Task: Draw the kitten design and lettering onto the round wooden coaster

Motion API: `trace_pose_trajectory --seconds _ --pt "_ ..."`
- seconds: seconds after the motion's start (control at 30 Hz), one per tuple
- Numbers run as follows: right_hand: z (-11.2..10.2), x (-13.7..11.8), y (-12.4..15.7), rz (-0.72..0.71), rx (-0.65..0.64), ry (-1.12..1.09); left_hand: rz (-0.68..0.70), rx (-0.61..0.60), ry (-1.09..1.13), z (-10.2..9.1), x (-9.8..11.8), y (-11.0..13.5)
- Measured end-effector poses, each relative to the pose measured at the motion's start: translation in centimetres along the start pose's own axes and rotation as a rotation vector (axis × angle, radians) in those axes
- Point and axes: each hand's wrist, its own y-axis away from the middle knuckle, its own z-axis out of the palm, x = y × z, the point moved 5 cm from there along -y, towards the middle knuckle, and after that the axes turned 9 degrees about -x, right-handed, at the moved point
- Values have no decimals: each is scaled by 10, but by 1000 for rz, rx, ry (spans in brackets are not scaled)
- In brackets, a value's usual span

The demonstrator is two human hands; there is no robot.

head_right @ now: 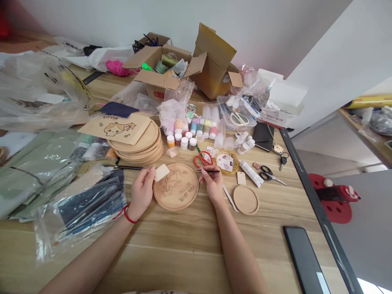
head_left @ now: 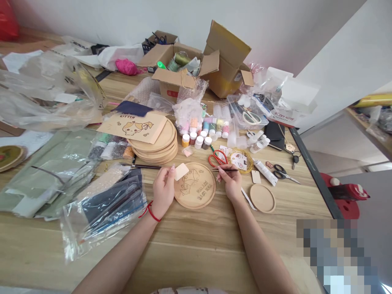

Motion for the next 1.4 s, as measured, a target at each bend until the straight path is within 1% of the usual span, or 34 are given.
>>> trace_pose_trajectory --seconds 0.13,0.27,0.33,0.5,0.57,0.63,0.73,0.8,0.87,0.93,1.0,1.07,1.13,1.23,1.3,1.4 --pt "-5 3 0 -28 71 3 -7 18 -27 -2 -2 -1" --pt "-9 2 7 -115 202 37 -16 40 -91 -5 -5 0" --pt "-8 1 12 -148 243 55 -9 53 -137 -9 -3 1" --pt "-1 -3 18 -126 199 53 52 65 -260 -20 11 4" --pt "-3 -6 19 -135 214 55 79 47 -294 -21 15 4" --pt "-4 -7 21 -136 229 61 96 2 -314 -19 17 4" --pt "1 -6 21 -99 178 71 85 -50 -355 -16 18 6" --pt "7 -8 20 -93 104 81 60 -41 -394 -19 19 9" --pt "10 -14 18 -110 63 80 41 -28 -418 -23 22 11" --pt "7 -21 17 -128 80 67 39 -45 -412 -25 24 12" --pt "1 -28 18 -117 109 51 43 -95 -379 -23 25 10" --pt "-2 -30 23 -58 106 23 28 -158 -341 -20 23 7" --pt "-3 -27 34 33 95 -35 -8 -207 -318 -18 19 6" --pt "1 -20 54 135 85 -144 -59 -230 -303 -21 15 6" --pt "1 -17 65 148 97 -190 -81 -223 -294 -26 16 7" --pt "-3 -13 75 123 148 -252 -98 -201 -257 -28 15 6"
